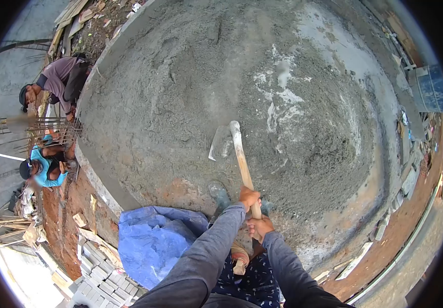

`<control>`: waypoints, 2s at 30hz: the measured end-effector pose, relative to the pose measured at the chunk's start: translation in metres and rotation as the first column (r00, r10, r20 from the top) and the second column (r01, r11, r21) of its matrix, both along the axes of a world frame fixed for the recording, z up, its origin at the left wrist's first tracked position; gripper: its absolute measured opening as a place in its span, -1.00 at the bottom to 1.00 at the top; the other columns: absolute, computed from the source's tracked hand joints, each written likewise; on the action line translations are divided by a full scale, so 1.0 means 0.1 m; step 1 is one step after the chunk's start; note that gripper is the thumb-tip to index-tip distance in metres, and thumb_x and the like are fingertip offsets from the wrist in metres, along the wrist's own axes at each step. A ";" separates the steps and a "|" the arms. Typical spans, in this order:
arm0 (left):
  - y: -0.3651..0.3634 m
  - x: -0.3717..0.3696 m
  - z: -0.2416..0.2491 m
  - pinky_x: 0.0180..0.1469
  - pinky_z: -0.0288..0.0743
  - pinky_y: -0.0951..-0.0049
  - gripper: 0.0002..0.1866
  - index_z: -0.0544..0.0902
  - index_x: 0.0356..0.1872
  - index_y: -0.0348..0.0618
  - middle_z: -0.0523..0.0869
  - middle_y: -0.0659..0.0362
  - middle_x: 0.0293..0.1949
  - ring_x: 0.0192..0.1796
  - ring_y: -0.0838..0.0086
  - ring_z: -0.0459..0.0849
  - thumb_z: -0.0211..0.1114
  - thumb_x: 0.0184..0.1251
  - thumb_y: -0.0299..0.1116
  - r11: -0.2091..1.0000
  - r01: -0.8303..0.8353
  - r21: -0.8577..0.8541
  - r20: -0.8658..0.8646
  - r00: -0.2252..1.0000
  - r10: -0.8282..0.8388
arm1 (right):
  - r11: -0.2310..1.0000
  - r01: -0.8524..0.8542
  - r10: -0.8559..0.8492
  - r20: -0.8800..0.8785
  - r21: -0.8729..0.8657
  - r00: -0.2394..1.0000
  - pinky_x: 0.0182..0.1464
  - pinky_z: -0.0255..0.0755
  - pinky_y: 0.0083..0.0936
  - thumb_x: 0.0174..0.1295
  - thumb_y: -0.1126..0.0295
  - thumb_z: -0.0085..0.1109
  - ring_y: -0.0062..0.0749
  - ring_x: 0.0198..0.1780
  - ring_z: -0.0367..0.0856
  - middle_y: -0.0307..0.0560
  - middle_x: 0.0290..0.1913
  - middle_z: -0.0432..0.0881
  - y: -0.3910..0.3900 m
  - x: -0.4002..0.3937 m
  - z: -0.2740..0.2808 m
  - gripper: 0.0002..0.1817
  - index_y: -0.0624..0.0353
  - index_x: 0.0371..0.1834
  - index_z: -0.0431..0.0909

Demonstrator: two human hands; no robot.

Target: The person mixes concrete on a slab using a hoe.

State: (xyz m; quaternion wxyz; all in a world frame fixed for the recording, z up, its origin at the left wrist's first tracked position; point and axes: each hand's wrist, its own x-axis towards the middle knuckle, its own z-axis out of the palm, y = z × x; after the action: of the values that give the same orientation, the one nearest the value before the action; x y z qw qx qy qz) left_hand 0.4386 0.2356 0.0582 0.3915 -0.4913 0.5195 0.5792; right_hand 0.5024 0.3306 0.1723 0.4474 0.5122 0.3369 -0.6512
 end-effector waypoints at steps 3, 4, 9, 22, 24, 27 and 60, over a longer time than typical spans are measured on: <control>0.47 0.26 0.20 -0.48 0.64 0.23 -0.91 0.57 -0.31 -0.38 0.61 0.07 -0.50 -0.52 0.31 0.64 0.33 0.29 -0.61 0.962 -0.153 0.224 0.085 0.987 0.137 | 0.973 -0.192 0.193 0.007 0.131 0.981 -0.63 0.38 -0.42 0.15 0.60 0.36 -0.47 -0.62 0.46 -0.23 -0.54 0.49 0.51 0.14 0.29 -0.78 0.19 -0.25 0.48; 0.61 0.32 0.23 -0.45 0.65 0.23 -0.91 0.57 -0.31 -0.37 0.61 0.07 -0.49 -0.51 0.31 0.64 0.33 0.29 -0.60 0.948 -0.156 0.278 0.097 0.986 0.133 | 0.972 -0.183 0.183 0.012 0.145 0.983 -0.64 0.39 -0.42 0.15 0.60 0.36 -0.47 -0.62 0.46 -0.23 -0.54 0.49 0.62 0.12 0.34 -0.79 0.20 -0.27 0.48; 0.68 0.04 0.34 -0.24 0.69 0.22 -0.85 0.60 -0.26 -0.30 0.64 0.09 -0.40 -0.35 0.30 0.69 0.39 0.32 -0.46 0.862 -0.180 0.473 0.110 0.983 0.144 | 0.976 -0.178 0.181 -0.016 0.122 0.983 -0.62 0.37 -0.44 0.18 0.63 0.31 -0.49 -0.62 0.45 -0.22 -0.53 0.44 0.83 -0.36 0.69 -0.79 0.20 -0.31 0.43; 2.49 -0.21 2.36 -0.04 0.56 0.25 -0.78 0.49 -0.37 -0.08 0.51 0.24 -0.42 -0.30 0.39 0.55 0.40 0.35 -0.35 0.498 -0.615 0.611 0.258 0.750 0.609 | 0.261 -0.640 0.949 -0.072 0.723 0.306 -0.17 0.57 -0.31 -0.11 0.29 0.63 -0.09 -0.28 0.76 0.11 -0.32 0.73 3.98 0.24 3.98 -0.50 0.19 -0.06 0.70; 2.90 -0.05 2.76 0.22 0.56 0.19 -0.86 0.57 -0.26 -0.11 0.61 0.21 -0.31 -0.12 0.34 0.65 0.37 0.43 -0.36 0.411 -0.552 0.725 0.318 0.798 0.511 | 0.089 -0.497 0.946 0.083 0.863 0.314 -0.26 0.58 -0.36 -0.15 0.42 0.54 -0.14 -0.36 0.77 0.07 -0.42 0.73 4.58 0.71 4.02 -0.72 0.18 -0.30 0.75; 3.14 0.04 2.91 0.25 0.55 0.16 -0.88 0.58 -0.21 -0.11 0.66 0.20 -0.25 -0.03 0.31 0.67 0.37 0.43 -0.37 0.438 -0.529 0.727 0.331 0.829 0.451 | -0.271 -0.374 0.885 0.382 0.887 0.264 -0.27 0.56 -0.17 -0.12 0.53 0.35 0.06 -0.33 0.70 0.03 -0.40 0.73 5.01 1.22 3.63 -0.87 0.10 -0.45 0.69; -2.35 0.97 -0.35 -0.40 0.56 0.26 -0.76 0.65 -0.21 -0.45 0.70 0.05 -0.39 -0.39 0.31 0.70 0.31 0.26 -0.41 0.844 -0.408 -0.348 -0.040 0.906 0.421 | -0.117 -0.741 0.878 -0.279 0.662 -0.388 0.15 0.57 0.01 0.15 0.31 0.27 0.23 0.10 0.70 0.37 0.01 0.71 -2.04 -0.38 -0.21 -0.38 0.24 0.32 0.45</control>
State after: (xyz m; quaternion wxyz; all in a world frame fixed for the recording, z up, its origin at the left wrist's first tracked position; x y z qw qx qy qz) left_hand 0.5352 0.0009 0.0233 0.1739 -0.6640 0.4878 0.5394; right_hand 0.4644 0.1265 0.1508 0.5529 -0.1769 0.7925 -0.1872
